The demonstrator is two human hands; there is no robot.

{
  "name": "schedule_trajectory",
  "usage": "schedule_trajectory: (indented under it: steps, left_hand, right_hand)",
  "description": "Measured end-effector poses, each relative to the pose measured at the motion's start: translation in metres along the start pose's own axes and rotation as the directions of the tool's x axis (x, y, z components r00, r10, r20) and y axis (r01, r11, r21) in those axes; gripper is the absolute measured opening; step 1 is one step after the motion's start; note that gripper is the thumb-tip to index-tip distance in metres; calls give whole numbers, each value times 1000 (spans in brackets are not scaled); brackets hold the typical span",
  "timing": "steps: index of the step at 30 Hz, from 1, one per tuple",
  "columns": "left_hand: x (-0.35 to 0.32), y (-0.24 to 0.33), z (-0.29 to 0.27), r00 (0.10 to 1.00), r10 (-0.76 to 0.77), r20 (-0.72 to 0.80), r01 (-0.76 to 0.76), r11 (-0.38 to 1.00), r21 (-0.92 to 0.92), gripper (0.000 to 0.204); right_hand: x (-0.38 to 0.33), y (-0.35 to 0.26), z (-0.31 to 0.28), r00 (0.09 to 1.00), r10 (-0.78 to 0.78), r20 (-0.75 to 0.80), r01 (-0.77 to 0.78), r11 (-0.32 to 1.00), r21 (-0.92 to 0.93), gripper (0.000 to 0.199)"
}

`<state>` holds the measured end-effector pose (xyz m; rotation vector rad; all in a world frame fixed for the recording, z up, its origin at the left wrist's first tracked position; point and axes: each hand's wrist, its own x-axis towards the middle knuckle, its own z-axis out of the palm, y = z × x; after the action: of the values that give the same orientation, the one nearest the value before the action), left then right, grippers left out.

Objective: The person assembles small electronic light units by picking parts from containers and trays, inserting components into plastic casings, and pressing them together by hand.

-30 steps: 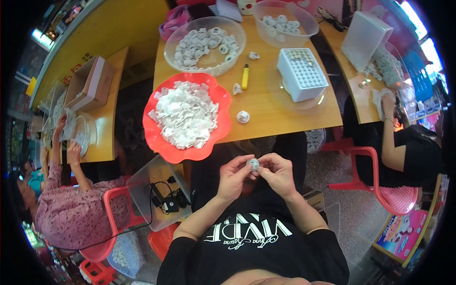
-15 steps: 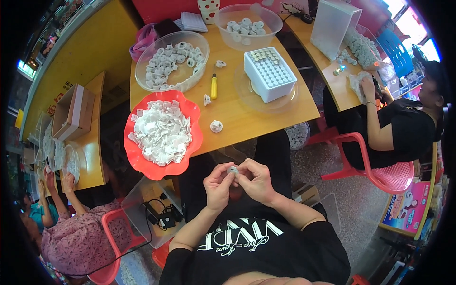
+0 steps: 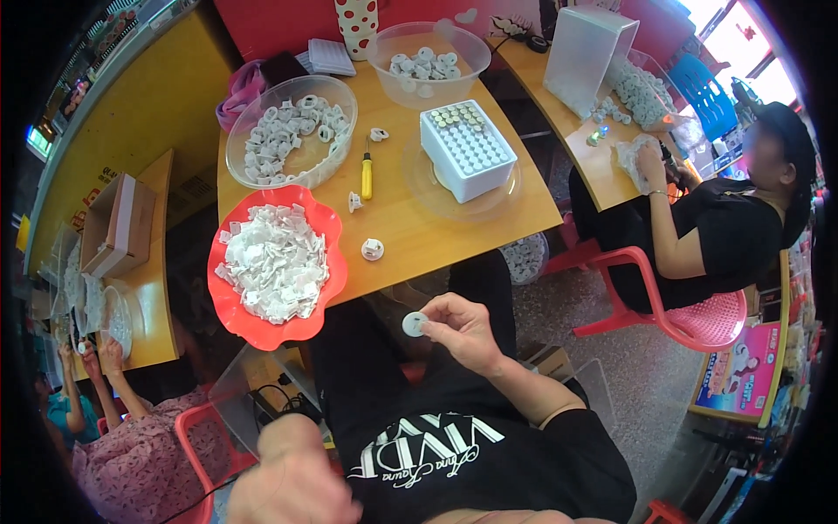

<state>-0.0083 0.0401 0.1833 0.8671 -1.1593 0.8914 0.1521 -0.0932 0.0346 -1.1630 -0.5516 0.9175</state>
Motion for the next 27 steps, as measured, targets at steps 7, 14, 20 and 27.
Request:
schedule_trajectory:
  steps: [7,14,20,27]
  left_hand:
    - [41,32,3,937,-227,265,238,971,-11,12]
    - [34,39,7,909,-291,299,101,849,518,33]
    - [62,-1,8,958,-215,189,178,964,198,15]
    - [39,3,9,948,-220,228,139,935,325,9]
  right_hand:
    - [-4,11,12,997,20,76,-20,1000,-5,12]
    - [-6,16,0,999,-4,32,7,997,-75,11]
    - [-4,17,9,998,-13,65,17,998,-54,9]
    - [-3,33,-3,998,-9,61,17,992,-126,8]
